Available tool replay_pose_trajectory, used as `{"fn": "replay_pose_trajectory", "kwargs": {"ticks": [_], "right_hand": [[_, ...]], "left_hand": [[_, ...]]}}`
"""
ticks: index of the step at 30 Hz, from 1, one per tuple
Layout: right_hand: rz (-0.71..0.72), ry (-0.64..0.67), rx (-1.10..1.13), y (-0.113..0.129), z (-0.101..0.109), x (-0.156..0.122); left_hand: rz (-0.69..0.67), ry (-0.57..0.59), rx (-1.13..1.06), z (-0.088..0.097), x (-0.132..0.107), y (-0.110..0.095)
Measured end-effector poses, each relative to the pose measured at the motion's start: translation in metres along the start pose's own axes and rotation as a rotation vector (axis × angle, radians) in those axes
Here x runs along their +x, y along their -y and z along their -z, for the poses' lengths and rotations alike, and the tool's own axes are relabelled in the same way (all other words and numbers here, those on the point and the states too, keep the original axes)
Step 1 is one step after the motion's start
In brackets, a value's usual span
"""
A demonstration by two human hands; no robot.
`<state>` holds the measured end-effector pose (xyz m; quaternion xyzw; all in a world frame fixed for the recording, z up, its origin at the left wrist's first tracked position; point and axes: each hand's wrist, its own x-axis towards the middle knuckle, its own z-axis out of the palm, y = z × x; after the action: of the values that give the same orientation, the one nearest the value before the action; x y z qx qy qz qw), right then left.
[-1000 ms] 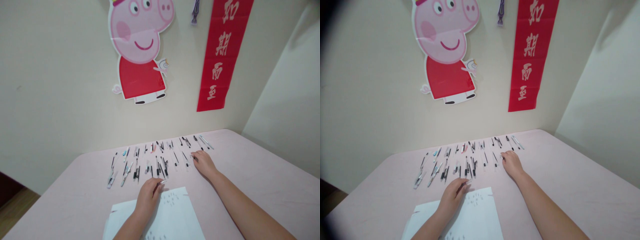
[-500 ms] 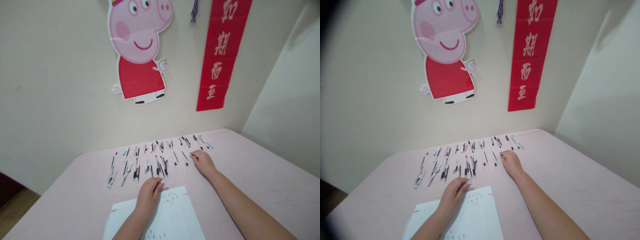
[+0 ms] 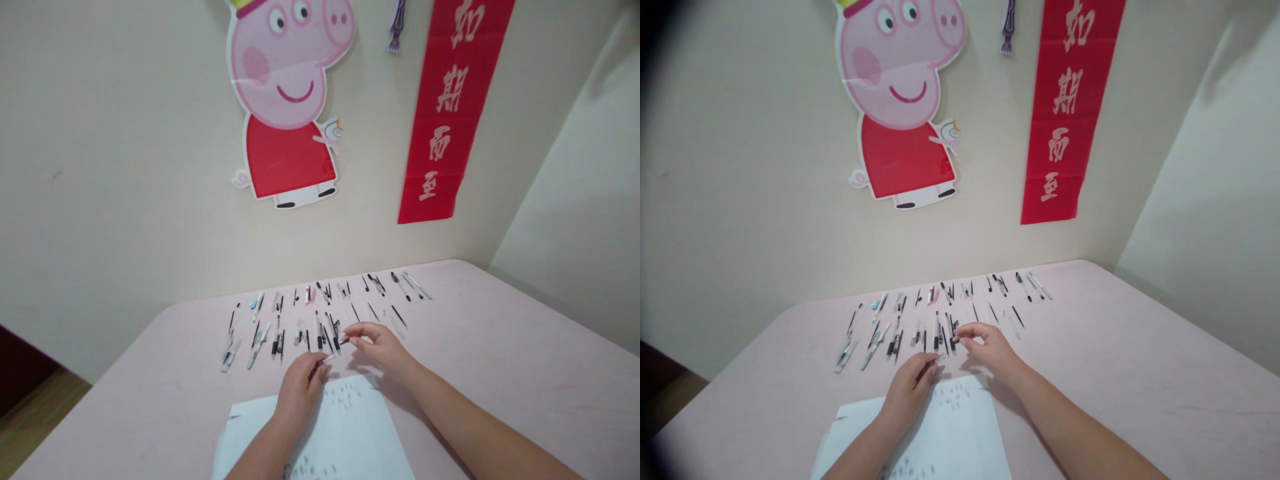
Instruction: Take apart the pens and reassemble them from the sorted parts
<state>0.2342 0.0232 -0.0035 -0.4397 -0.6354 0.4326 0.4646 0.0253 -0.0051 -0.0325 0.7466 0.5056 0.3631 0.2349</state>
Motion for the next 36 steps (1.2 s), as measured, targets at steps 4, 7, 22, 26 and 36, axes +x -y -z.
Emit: {"fn": "replay_pose_trajectory", "kwargs": {"ticks": [4, 7, 22, 26, 36], "right_hand": [[-0.039, 0.036, 0.036, 0.003, -0.009, -0.005], [-0.034, 0.042, 0.014, 0.002, -0.011, -0.006], [-0.029, 0.073, -0.042, -0.004, -0.018, -0.007], [-0.004, 0.056, -0.057, -0.004, -0.019, -0.007], [0.06, 0.054, -0.197, -0.007, -0.02, -0.007]], "left_hand": [[0.013, -0.004, -0.012, 0.0, 0.0, 0.0], [0.015, 0.01, -0.014, 0.0, 0.0, -0.001], [-0.033, 0.058, -0.026, 0.0, 0.0, -0.002], [-0.037, 0.051, -0.026, 0.0, 0.0, -0.004], [-0.031, 0.075, -0.011, 0.001, 0.0, -0.004]]}}
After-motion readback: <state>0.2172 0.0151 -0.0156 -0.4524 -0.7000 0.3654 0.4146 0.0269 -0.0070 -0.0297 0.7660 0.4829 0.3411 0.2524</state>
